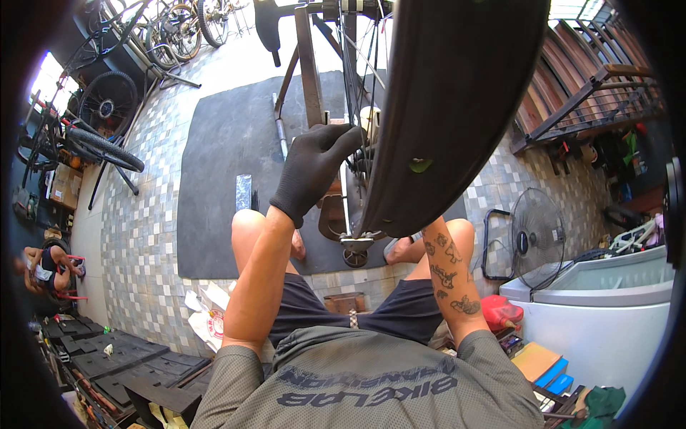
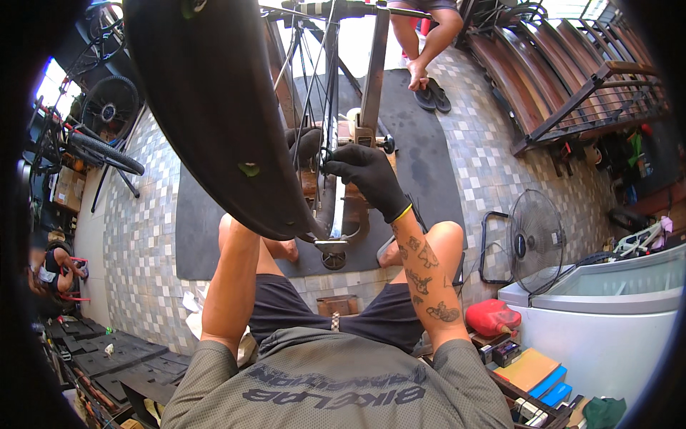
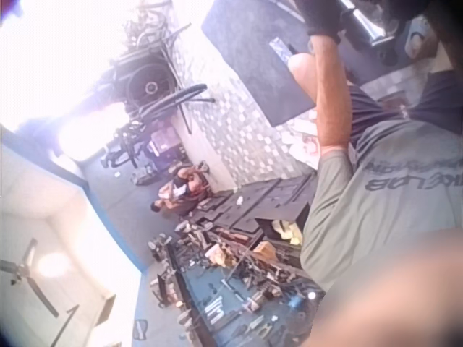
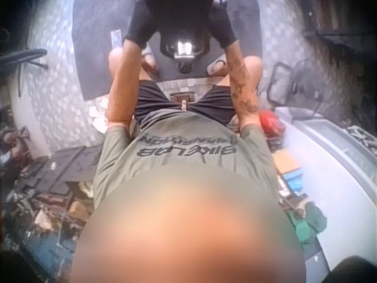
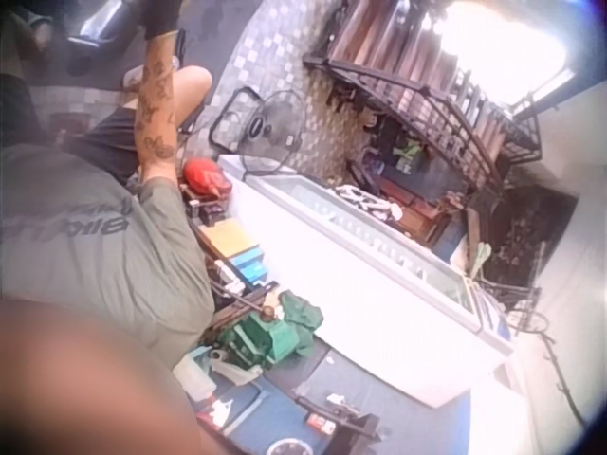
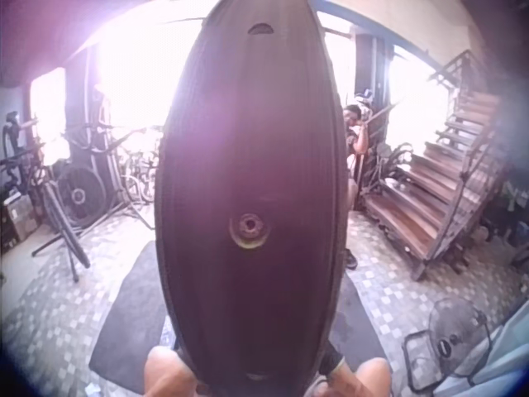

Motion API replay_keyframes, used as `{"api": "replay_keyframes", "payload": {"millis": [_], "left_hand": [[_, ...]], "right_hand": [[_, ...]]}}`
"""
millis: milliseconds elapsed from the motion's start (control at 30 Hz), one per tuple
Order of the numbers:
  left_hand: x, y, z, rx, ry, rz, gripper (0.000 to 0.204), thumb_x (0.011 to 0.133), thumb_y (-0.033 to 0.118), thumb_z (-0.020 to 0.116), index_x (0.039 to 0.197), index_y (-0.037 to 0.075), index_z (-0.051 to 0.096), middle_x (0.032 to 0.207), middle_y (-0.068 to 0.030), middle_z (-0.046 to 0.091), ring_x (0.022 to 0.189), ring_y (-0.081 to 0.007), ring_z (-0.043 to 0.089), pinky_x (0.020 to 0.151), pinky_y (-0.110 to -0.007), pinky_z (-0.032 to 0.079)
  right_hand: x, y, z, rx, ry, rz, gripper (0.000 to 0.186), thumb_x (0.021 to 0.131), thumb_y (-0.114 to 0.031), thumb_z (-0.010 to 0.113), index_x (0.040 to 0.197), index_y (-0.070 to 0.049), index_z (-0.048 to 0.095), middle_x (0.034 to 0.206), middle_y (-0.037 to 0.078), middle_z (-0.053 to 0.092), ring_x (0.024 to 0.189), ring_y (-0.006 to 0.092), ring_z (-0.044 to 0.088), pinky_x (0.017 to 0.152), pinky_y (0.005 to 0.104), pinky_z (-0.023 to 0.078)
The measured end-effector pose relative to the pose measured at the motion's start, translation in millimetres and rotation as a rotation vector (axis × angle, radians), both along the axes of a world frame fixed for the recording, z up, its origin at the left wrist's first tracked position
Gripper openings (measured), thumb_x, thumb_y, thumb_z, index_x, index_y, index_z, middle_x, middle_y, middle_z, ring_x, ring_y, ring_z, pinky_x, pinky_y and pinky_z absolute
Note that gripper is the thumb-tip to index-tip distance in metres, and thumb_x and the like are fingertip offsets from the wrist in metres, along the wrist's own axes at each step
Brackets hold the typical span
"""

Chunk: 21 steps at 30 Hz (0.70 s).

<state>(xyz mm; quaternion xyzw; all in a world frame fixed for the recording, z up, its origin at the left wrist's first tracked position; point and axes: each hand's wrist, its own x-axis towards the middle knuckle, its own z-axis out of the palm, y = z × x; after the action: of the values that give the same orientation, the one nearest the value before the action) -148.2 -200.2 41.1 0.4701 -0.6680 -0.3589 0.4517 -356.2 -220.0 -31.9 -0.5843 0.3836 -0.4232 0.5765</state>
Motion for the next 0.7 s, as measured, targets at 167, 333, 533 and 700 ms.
{"api": "replay_keyframes", "payload": {"millis": [167, 333, 533, 700], "left_hand": [[-1.0, -1.6, -0.8, -0.022, -0.031, 0.022, 0.046, 0.098, 0.04, 0.067, 0.116, -0.001, 0.075, 0.098, -0.0213, 0.072, 0.092, -0.0305, 0.07, 0.084, -0.039, 0.052], [-2.9, -0.9, -2.8, -0.041, 0.0, 0.007, 0.046, 0.098, 0.041, 0.066, 0.115, -0.001, 0.076, 0.1, -0.0226, 0.072, 0.094, -0.0322, 0.068, 0.086, -0.04, 0.051], [0.2, -0.8, -6.7, -0.133, -0.02, -0.021, 0.04, 0.097, 0.041, 0.066, 0.107, 0.005, 0.079, 0.09, -0.0171, 0.075, 0.086, -0.029, 0.07, 0.08, -0.039, 0.052], [0.5, -2.0, -10.7, 0.077, 0.07, -0.02, 0.046, 0.099, 0.039, 0.066, 0.12, -0.002, 0.074, 0.107, -0.02, 0.076, 0.097, -0.0256, 0.073, 0.088, -0.036, 0.054]], "right_hand": [[6.1, -2.8, -10.5, -0.014, -0.165, -0.018, 0.02, 0.09, -0.006, 0.078, 0.109, 0.001, 0.076, 0.099, 0.005, 0.077, 0.09, 0.0096, 0.069, 0.084, 0.0278, 0.056], [2.1, -6.6, -40.3, -0.106, -0.159, -0.079, 0.025, 0.091, -0.005, 0.077, 0.115, 0.001, 0.072, 0.102, 0.006, 0.076, 0.095, 0.0111, 0.069, 0.088, 0.0278, 0.056], [-10.8, -21.8, -53.1, 0.021, 0.14, -0.027, 0.024, 0.093, -0.006, 0.078, 0.113, 0.001, 0.067, 0.095, 0.004, 0.073, 0.083, 0.0097, 0.067, 0.071, 0.0269, 0.053], [-4.2, -8.3, -19.3, 0.121, 0.052, 0.05, 0.029, 0.1, -0.017, 0.071, 0.122, 0.0, 0.063, 0.103, 0.007, 0.072, 0.094, 0.0144, 0.068, 0.082, 0.0308, 0.055]]}}
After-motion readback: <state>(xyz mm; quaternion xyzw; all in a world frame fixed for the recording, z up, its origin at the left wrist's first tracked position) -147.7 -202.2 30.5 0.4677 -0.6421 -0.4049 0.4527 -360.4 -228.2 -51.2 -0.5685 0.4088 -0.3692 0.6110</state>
